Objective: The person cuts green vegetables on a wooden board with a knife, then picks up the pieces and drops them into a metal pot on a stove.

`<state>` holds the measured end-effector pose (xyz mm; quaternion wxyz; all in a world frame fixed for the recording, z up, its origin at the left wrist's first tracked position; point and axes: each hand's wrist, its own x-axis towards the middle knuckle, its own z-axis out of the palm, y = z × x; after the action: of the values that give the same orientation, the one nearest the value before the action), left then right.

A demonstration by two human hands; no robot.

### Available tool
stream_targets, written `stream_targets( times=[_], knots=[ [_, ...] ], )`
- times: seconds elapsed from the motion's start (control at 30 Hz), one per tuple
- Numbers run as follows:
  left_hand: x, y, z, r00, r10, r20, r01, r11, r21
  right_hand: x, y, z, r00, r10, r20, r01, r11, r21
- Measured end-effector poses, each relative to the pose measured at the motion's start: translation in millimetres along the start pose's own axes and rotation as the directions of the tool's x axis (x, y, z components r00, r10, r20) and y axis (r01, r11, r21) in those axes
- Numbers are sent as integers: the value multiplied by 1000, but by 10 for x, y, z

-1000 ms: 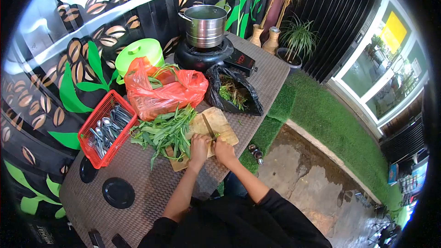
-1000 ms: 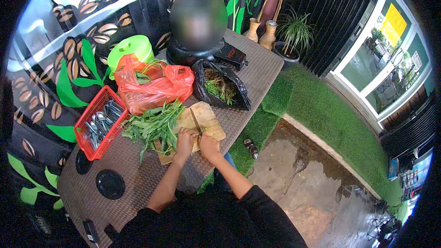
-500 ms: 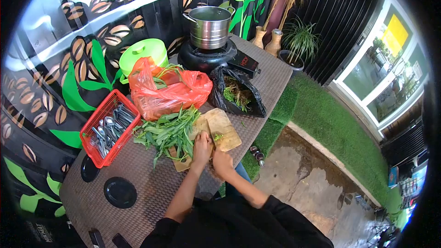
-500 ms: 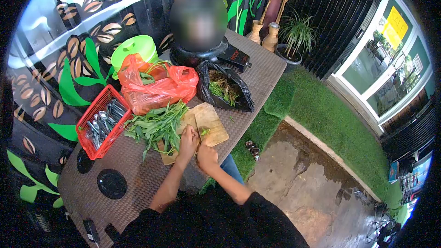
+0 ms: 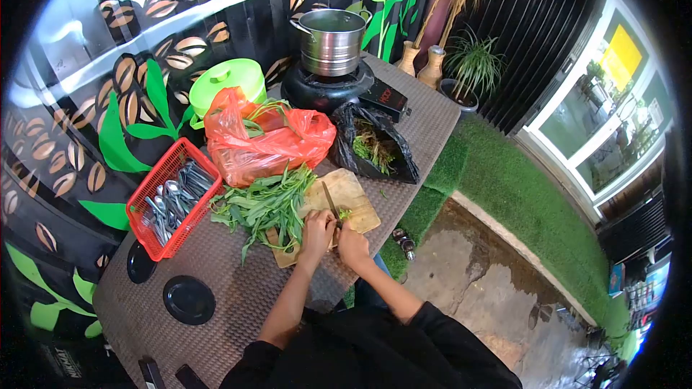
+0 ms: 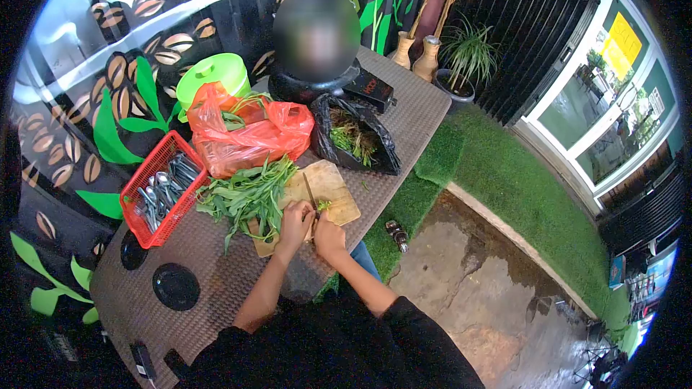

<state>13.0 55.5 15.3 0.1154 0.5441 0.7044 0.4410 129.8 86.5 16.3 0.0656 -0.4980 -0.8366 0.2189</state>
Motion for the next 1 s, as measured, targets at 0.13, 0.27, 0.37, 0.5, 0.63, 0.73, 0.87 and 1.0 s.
stream_targets(
  times=[0.13, 0.27, 0.37, 0.5, 0.63, 0.73, 0.87, 1.0],
  knots=[
    [13, 38, -160, 987, 156, -32, -155, 988, 21, -17, 8, -73, 1000, 9, 11, -10, 1000, 28],
    [103, 64, -515, 968, 249, -23, -244, 961, 128, -15, -20, -147, 999, 21, 28, -22, 1000, 19],
    [138, -337, -708, 966, 155, 208, -216, 923, 319, -21, -16, -180, 998, 2, 57, -3, 1000, 16],
    [163, -423, -858, 968, 96, 230, -168, 933, 319, -76, -81, -97, 999, -46, 29, 45, 999, 10],
    [177, -331, -905, 966, 99, 239, -175, 931, 319, -209, -59, -14, 1000, -20, 15, 20, 1000, -4],
    [199, -207, -907, 973, 101, 207, -158, 947, 281, -149, 37, -58, 998, 59, -34, -60, 998, -2],
    [312, -41, -699, 990, 65, 127, -67, 998, 13, -46, 203, -239, 1000, 10, 8, -9, 1000, -18],
    [213, 32, -132, 984, -67, 163, 99, 976, -193, -20, 243, -294, 1000, -2, 30, 2, 1000, -13]
  ],
)
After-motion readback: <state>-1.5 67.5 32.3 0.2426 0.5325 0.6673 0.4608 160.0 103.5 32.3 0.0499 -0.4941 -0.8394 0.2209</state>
